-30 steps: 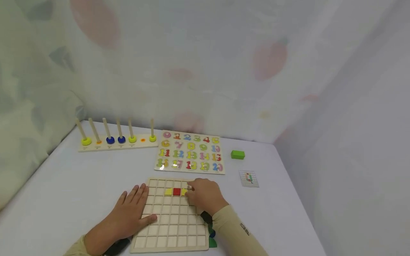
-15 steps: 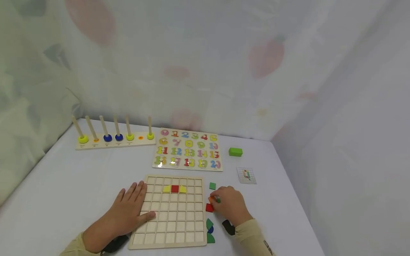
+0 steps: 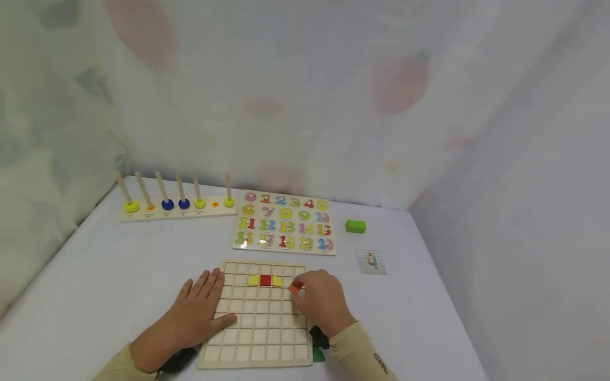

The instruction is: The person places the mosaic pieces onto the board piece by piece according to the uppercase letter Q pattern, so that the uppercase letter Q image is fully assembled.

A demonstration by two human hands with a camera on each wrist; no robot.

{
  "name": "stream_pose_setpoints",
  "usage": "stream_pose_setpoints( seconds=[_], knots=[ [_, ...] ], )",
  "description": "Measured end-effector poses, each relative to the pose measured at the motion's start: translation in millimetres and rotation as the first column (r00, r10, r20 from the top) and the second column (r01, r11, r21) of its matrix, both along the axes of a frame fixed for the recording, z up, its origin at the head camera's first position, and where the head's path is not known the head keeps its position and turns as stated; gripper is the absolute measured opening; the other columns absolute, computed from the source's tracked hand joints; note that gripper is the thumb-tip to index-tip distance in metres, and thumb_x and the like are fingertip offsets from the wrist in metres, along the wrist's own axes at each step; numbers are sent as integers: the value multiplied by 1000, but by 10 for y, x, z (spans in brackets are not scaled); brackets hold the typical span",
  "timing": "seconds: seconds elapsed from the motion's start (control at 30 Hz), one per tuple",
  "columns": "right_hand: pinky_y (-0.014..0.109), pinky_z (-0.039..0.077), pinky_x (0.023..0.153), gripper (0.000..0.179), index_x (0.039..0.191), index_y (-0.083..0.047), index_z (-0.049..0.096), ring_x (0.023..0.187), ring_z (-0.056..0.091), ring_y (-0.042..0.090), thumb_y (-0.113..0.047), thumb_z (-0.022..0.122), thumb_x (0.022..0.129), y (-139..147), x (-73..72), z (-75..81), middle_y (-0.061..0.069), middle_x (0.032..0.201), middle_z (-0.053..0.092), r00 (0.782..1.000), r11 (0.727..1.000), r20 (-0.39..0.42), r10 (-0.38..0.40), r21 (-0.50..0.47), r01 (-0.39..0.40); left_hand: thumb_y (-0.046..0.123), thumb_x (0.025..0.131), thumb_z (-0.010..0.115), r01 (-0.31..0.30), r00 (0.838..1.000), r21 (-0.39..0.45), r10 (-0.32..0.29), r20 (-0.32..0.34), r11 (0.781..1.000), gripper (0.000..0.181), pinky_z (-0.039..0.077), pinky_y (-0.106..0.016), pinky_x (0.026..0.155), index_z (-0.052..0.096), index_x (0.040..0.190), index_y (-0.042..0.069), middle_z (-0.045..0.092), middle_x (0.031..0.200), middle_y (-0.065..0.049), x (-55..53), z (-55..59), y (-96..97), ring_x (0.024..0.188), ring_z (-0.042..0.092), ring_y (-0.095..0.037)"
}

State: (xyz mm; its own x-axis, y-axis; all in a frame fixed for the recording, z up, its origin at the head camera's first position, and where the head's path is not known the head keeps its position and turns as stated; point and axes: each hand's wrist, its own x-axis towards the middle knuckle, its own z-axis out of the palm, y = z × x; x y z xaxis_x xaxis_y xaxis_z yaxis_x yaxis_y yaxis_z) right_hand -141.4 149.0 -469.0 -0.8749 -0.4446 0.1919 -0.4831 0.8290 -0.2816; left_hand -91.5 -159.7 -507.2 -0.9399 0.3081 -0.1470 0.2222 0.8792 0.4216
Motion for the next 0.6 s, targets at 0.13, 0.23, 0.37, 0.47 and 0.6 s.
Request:
stream_pose_setpoints(
  seconds=[0.13,0.23,0.37,0.47,0.6],
  knots=[
    [24,53,67,5,94,-23,86,80,66,6,-29,86,93,-362,9,-21,-15,90,77,979,979,-7,203,17,-203,75,98,57,-2,1000,-5,2,-10,1000,114,8,-74,121,22,165,-10,18,172,-31,-6,-45,2,158,13,-52],
    [20,51,66,8,94,-26,87,78,65,4,-33,84,96,-575,-31,-84,-17,91,78,959,956,-28,284,82,-280,74,98,58,-1,1000,6,2,-16,1000,113,7,-73,121,23,165,-11,18,171,-32,-12,-68,6,158,14,-52],
    [21,52,69,7,99,-29,88,85,65,7,-34,84,96,-742,-100,-167,-16,99,77,951,937,-40,306,186,-294,74,98,59,3,1000,21,-3,-20,1000,113,7,-73,121,24,164,-11,19,171,-32,-8,-59,9,158,14,-53],
    [24,54,70,10,103,-30,88,88,64,10,-36,83,96,-793,-123,-168,-13,104,74,951,925,-25,307,245,-292,74,98,59,-2,1000,15,2,-23,1000,113,8,-73,121,24,164,-11,19,171,-31,-3,-49,10,158,14,-52],
    [29,57,73,15,107,-28,86,91,66,10,-39,78,100,-785,-70,-114,-10,109,73,956,923,37,292,250,-292,76,98,56,-8,999,-28,7,-38,1000,113,10,-71,122,24,165,-10,20,172,-30,7,-61,-4,158,15,-50]
  ],
)
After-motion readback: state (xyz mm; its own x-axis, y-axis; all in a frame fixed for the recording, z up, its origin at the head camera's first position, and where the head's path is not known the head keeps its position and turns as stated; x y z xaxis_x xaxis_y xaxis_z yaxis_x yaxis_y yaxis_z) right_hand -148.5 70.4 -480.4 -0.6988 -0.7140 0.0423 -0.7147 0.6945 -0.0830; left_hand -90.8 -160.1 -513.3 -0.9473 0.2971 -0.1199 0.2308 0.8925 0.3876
